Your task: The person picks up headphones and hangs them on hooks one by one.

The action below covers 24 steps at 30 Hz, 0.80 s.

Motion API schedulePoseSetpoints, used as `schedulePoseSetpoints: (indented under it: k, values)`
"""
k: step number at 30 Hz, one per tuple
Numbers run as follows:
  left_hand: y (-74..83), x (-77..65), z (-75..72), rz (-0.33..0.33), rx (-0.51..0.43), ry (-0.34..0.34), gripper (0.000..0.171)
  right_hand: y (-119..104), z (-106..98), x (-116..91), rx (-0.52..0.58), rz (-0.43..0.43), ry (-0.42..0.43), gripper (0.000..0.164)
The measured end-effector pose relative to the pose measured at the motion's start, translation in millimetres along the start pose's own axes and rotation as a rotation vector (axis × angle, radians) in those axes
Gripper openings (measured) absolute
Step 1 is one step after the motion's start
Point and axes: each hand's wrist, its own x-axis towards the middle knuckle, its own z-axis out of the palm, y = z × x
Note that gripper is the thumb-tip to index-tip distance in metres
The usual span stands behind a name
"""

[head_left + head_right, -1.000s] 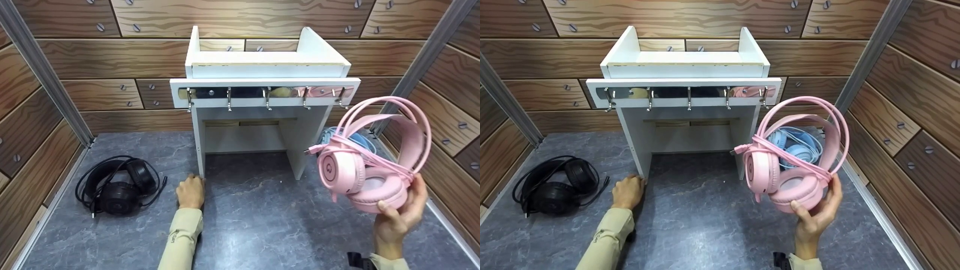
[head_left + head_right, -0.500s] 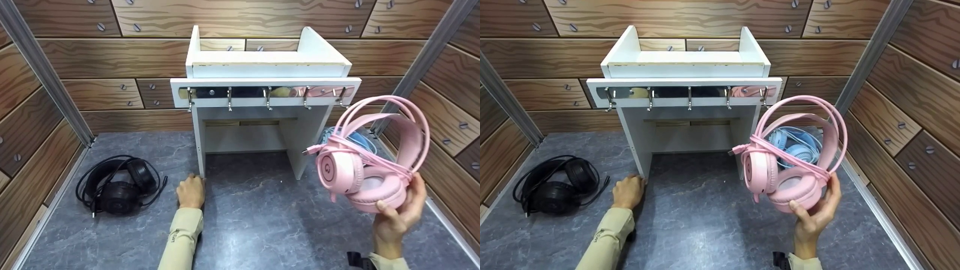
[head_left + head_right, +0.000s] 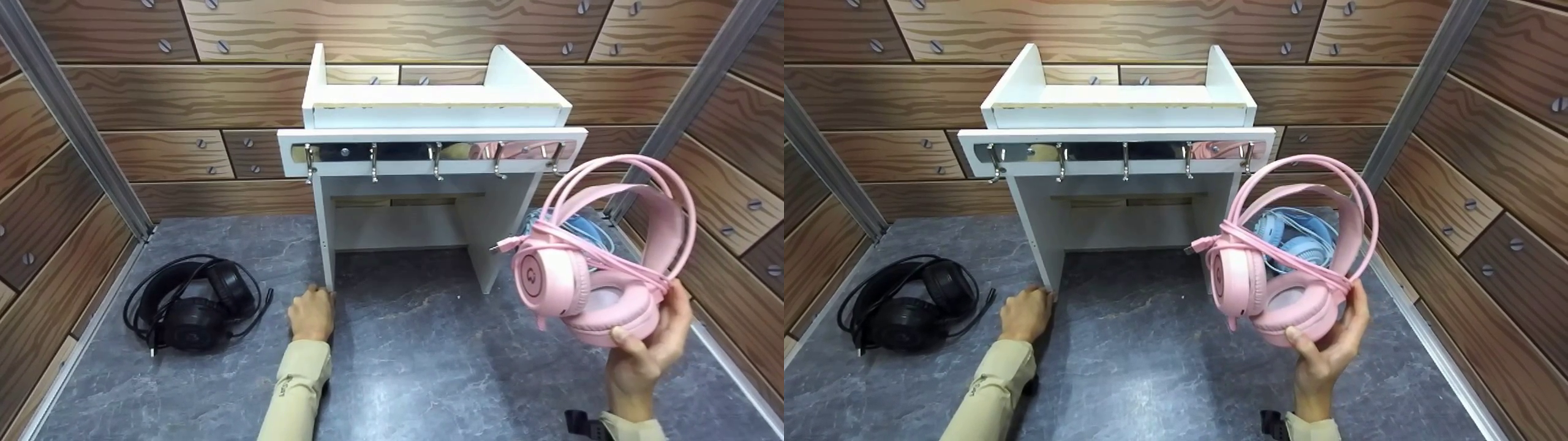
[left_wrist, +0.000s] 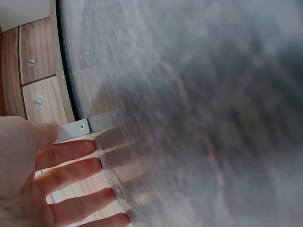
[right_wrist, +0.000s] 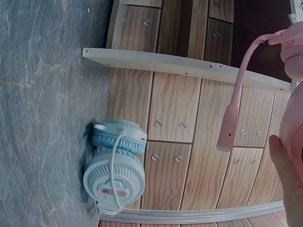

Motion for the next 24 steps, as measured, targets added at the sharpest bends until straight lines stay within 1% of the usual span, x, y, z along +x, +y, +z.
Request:
schedulePoseSetpoints:
  k: [6,12,19,24]
  values:
    - [-0.2,0.3,0.6,-0.002,0.004,-0.006,0.027,3.9,2.3,-0.4,-0.005,0.008,-0.044,0.083]
    - [0.6,0.1,0.1,-0.001,0.01,-0.014,0.027,5.2,0.6,-4.3,-0.022,0.009,-0.054,0.085]
    - [1.1,0.1,-1.4,-0.013,0.003,-0.024,0.027,9.5,-0.6,-8.3,-0.024,0.016,-0.086,0.086]
    - [0.9,-0.9,-1.9,-0.009,-0.011,-0.015,0.025,12.1,-0.6,-11.2,-0.047,0.028,-0.114,0.087]
